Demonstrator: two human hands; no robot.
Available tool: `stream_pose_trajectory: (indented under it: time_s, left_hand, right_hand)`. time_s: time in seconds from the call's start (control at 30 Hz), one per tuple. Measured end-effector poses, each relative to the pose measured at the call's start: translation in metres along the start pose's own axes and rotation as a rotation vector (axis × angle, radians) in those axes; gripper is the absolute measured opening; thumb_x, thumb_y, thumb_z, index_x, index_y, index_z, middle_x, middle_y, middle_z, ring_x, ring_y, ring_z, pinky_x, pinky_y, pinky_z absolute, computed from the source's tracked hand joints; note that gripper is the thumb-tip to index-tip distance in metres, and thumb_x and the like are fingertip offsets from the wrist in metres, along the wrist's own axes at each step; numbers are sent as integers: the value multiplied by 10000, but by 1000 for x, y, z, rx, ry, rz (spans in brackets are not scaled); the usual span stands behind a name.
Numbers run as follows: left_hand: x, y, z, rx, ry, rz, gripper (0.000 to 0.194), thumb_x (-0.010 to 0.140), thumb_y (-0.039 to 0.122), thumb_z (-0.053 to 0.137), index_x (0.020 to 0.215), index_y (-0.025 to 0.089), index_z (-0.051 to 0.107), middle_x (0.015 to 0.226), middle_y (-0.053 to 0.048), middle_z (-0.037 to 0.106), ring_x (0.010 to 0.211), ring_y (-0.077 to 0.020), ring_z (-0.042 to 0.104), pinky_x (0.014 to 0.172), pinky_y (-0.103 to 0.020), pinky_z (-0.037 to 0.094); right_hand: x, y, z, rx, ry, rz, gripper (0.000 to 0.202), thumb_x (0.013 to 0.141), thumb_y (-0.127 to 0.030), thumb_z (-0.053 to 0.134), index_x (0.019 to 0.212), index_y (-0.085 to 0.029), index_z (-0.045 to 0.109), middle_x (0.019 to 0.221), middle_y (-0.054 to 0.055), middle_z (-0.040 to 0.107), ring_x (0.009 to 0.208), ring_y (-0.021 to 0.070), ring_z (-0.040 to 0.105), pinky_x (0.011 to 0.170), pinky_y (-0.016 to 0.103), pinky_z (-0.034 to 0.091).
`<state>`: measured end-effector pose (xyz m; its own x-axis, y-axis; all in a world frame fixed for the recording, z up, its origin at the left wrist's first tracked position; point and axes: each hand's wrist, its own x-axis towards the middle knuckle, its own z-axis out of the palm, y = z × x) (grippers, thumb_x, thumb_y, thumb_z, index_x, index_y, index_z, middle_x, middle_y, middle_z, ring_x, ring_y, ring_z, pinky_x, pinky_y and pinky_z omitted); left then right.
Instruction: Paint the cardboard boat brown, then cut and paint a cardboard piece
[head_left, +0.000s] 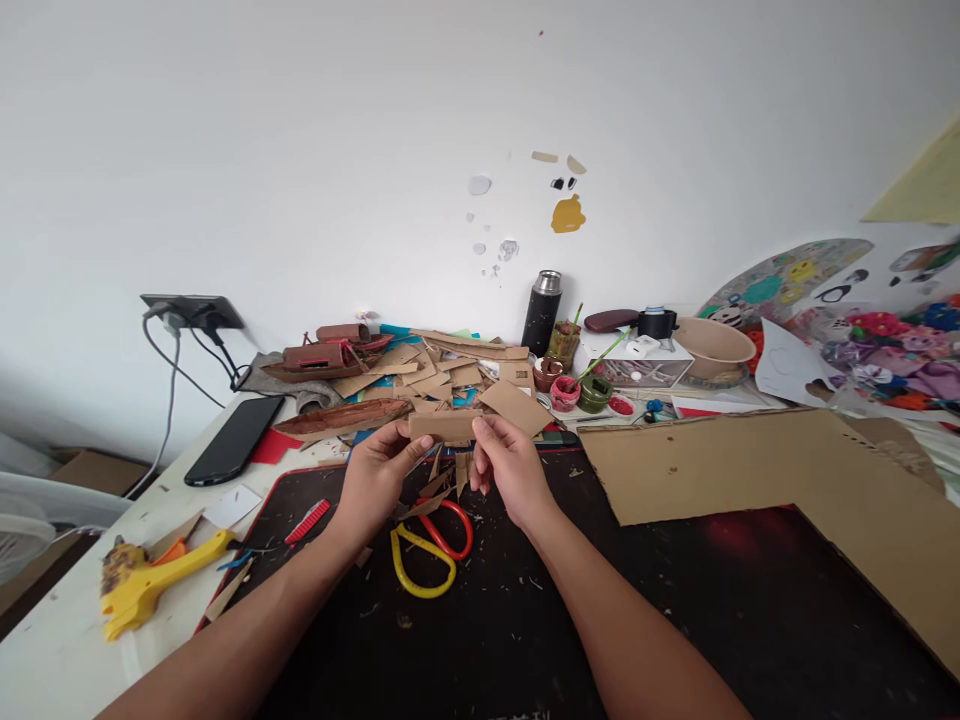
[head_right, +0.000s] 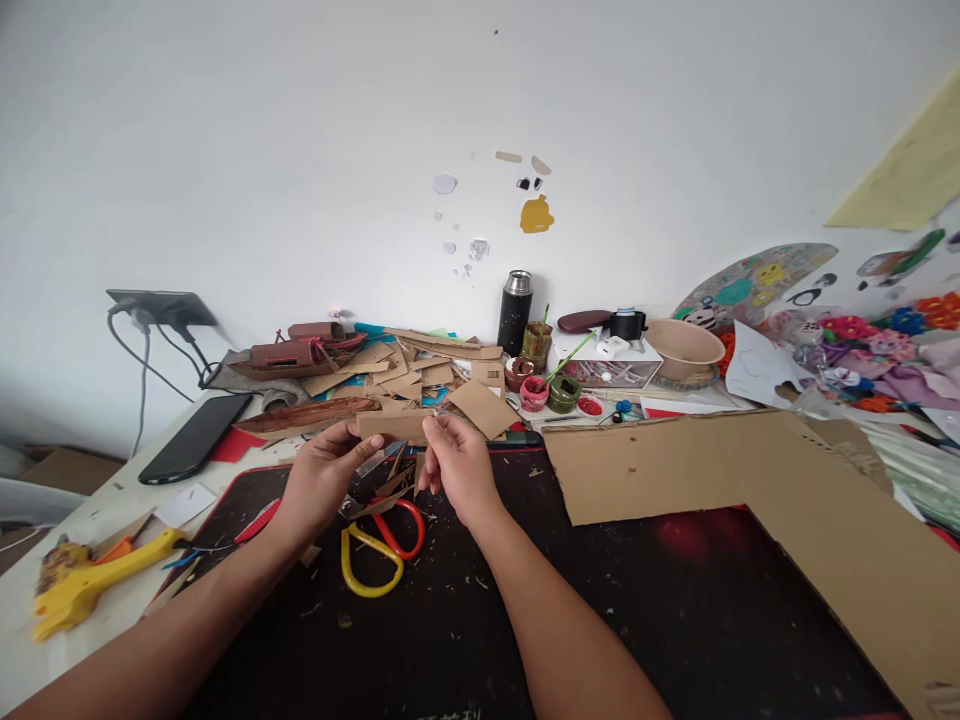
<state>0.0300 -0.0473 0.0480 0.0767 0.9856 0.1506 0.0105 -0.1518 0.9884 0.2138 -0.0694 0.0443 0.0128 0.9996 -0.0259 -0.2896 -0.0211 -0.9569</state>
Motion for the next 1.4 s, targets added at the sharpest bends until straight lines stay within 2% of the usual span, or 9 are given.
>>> stream_pose_trajectory:
  time_s: [0.13,0.3,0.4,0.57,0.77,1.07,1.23,1.33,1.4]
  left_hand:
    - [3,4,-4,61,-54,-66,406,741,590,896,810,209,775,677,-28,734,621,-181,639,620,-279,502]
    - [4,15,-9,-10,-63,-123,412,783,595,866,886,207,775,520,3,655,453,-145,553,490,-246,431]
    - [5,14,-10,-60,-81,-130,405,770,577,887,836,197,764,603,-33,720,525,-160,631,542,-251,500]
    - [2,7,-8,-90,-5,-80,414,680,506,975,741,200,703,770,-29,774,726,-190,733,725,-283,596]
    - [-3,7,-5,-84,-62,-74,393,798,563,887,866,203,747,874,-47,787,816,-228,752,809,-354,632]
    - [-5,-8,6,-249,-31,-75,369,760,484,938,766,197,707,830,-9,744,798,-157,690,801,-263,592]
    - [2,2,0,-112,-74,-162,449,727,595,919,809,188,748,718,-22,737,641,-163,674,644,-265,576]
    - [5,10,-9,36,-103,-159,468,791,634,853,884,183,772,520,-2,654,452,-139,567,478,-230,451]
    - [5,13,-12,33,-115,-164,468,797,639,844,881,184,769,494,-3,644,422,-141,552,454,-234,431]
  right_hand:
    - [0,0,-2,-85,10,-3,418,878,-618,737,843,-219,620,447,-112,448,354,121,540,353,194,344]
    - [0,-1,-2,-160,-3,-37,394,914,-579,700,801,-208,630,487,-74,533,385,119,570,368,197,355]
    - [-2,-2,-1,-193,-2,-54,391,928,-582,689,833,-206,642,485,-70,550,386,119,565,368,197,355]
    - [-5,-3,1,-144,-47,-63,442,926,-636,685,975,-197,675,513,-69,588,383,119,564,370,196,373]
    - [-4,-1,2,-156,-12,-92,493,929,-664,693,734,-229,567,427,-92,451,367,129,560,382,215,370]
    - [-2,7,1,-227,0,-78,427,943,-624,666,794,-225,632,408,-64,512,338,137,513,369,223,364]
    - [3,11,-1,-228,8,-62,412,945,-619,656,845,-221,685,407,-66,505,338,150,507,373,239,366]
    - [0,8,-2,-320,2,-145,360,993,-548,634,850,-228,716,430,-55,528,375,154,533,435,254,396]
    - [-3,5,-3,-386,-2,-217,349,1022,-492,617,804,-235,706,448,-48,544,405,151,547,487,264,424]
